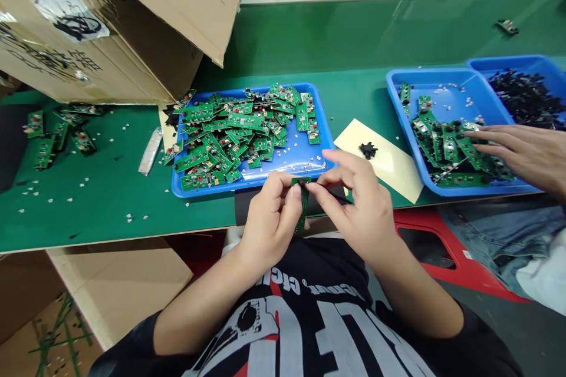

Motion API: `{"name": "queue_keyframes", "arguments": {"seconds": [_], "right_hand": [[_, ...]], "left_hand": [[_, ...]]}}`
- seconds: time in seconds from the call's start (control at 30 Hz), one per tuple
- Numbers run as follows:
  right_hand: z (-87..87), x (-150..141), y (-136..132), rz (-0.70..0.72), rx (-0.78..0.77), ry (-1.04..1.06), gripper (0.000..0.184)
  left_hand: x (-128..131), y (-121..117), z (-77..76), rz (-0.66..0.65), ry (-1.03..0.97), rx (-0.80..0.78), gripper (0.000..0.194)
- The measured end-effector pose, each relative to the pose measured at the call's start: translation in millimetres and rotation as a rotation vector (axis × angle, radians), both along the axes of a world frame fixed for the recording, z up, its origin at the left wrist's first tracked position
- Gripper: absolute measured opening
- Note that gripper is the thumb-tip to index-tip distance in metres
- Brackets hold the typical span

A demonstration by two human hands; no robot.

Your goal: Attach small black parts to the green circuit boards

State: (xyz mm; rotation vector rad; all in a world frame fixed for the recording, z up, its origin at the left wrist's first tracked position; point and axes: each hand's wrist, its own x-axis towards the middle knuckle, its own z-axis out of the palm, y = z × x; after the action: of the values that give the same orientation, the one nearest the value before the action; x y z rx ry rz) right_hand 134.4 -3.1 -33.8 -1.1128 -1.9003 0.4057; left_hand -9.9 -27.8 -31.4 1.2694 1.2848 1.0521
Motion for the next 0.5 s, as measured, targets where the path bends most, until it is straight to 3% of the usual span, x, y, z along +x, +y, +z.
{"name": "queue_keyframes", "arguments": {"seconds": [0.1,0.17,0.33,0.5], "right_hand": [[3.9,9,6,0.147,-0.003,-0.037,0.011],[6.5,15,8,0.223,-0.038,-0.060,0.013],[12.6,22,9,0.235,0.004,-0.103,0.015],[20.2,27,12,0.271,0.102,-0.204,0.018]], "left_hand": [[-3,1,1.8,-0.054,-0.138,-0.083,0.019],[-5,2,2.1,-0.079,-0.246,-0.148,0.023],[-8,3,1.3,-0.121,-0.368,-0.211,0.029],[-12,3,4.5,-0.231,-0.315,-0.233,0.027]]}}
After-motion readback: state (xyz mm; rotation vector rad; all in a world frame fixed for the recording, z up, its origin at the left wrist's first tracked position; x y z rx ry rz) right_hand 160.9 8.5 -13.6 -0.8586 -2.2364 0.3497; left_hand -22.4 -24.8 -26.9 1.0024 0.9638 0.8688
